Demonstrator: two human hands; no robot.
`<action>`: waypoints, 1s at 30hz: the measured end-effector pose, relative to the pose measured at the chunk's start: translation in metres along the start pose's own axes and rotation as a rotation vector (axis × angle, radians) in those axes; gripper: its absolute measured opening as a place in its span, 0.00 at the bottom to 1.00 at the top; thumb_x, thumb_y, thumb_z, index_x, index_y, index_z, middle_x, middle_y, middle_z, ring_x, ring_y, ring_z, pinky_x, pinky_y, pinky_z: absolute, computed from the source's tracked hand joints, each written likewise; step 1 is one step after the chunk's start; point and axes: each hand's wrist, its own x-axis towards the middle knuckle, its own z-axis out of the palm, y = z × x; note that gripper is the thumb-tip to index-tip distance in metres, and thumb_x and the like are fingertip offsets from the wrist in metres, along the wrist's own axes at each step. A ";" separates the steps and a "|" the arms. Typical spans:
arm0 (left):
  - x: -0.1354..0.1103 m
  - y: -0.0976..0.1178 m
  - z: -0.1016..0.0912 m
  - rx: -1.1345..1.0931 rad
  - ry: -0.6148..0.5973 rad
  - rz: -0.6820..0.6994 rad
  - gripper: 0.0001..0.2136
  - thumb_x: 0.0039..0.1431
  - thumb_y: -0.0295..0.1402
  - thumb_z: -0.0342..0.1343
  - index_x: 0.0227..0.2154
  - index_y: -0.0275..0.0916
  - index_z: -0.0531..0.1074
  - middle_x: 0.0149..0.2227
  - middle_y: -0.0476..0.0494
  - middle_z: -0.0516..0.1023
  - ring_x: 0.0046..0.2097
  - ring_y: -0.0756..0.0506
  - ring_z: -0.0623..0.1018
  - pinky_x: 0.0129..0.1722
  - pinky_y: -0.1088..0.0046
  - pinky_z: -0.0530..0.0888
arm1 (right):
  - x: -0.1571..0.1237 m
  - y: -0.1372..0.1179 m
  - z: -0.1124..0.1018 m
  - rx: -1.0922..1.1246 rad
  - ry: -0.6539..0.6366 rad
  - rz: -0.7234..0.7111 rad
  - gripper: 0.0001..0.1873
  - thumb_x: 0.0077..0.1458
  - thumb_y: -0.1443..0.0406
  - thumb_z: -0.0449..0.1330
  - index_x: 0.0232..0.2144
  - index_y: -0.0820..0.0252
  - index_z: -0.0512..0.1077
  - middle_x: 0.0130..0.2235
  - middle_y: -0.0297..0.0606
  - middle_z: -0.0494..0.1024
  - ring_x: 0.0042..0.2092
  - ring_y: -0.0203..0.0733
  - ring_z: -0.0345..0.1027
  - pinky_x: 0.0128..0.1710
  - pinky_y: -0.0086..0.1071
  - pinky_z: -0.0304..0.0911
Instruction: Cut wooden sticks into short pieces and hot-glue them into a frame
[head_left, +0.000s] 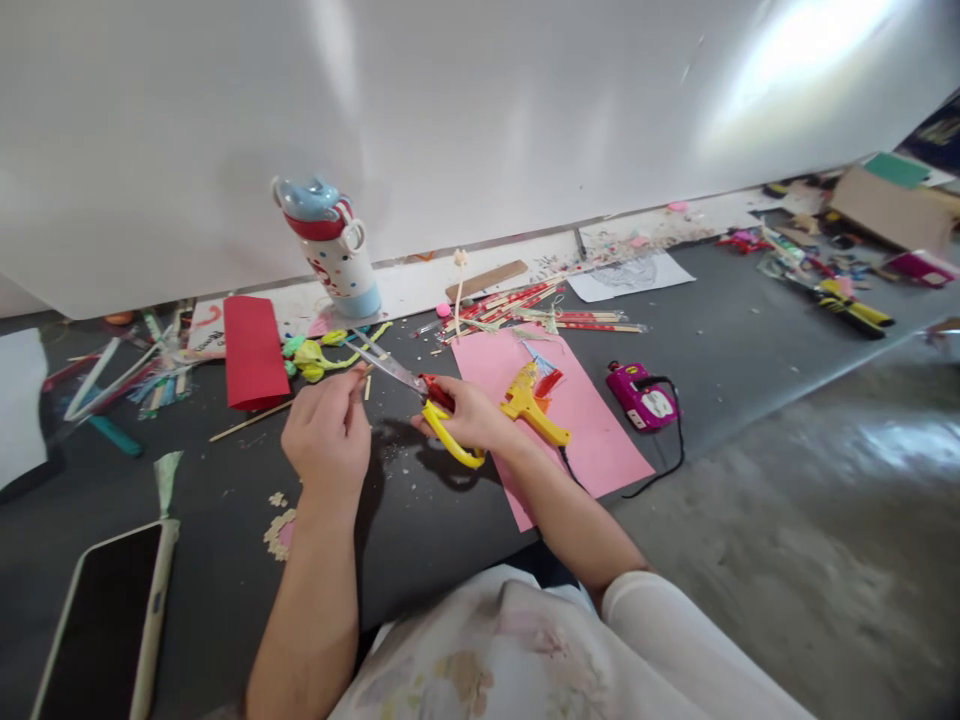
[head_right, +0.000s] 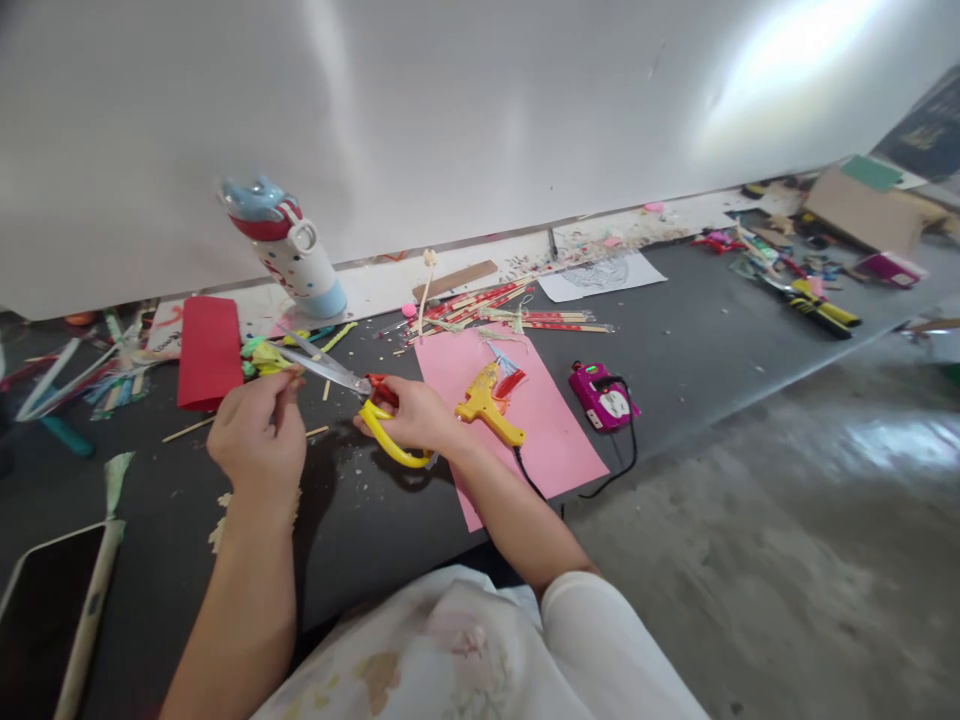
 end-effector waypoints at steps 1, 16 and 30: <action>0.000 0.000 0.000 -0.005 -0.005 0.003 0.10 0.57 0.25 0.55 0.41 0.40 0.75 0.36 0.42 0.81 0.37 0.46 0.78 0.40 0.71 0.72 | 0.000 0.000 0.000 -0.018 0.001 -0.006 0.16 0.42 0.57 0.62 0.25 0.58 0.59 0.22 0.25 0.61 0.25 0.30 0.52 0.26 0.27 0.48; 0.001 0.007 -0.001 -0.098 -0.103 -0.088 0.08 0.60 0.26 0.52 0.39 0.39 0.75 0.36 0.45 0.82 0.37 0.50 0.79 0.41 0.75 0.74 | -0.005 0.003 0.003 -0.071 0.003 -0.001 0.20 0.44 0.55 0.64 0.28 0.56 0.56 0.24 0.25 0.58 0.25 0.31 0.52 0.25 0.28 0.50; 0.000 0.006 0.001 -0.087 -0.156 -0.112 0.09 0.62 0.28 0.49 0.40 0.40 0.74 0.36 0.45 0.81 0.40 0.49 0.79 0.44 0.73 0.73 | -0.004 0.008 0.003 -0.106 0.031 -0.020 0.21 0.44 0.52 0.63 0.28 0.56 0.56 0.24 0.26 0.60 0.25 0.31 0.52 0.25 0.29 0.49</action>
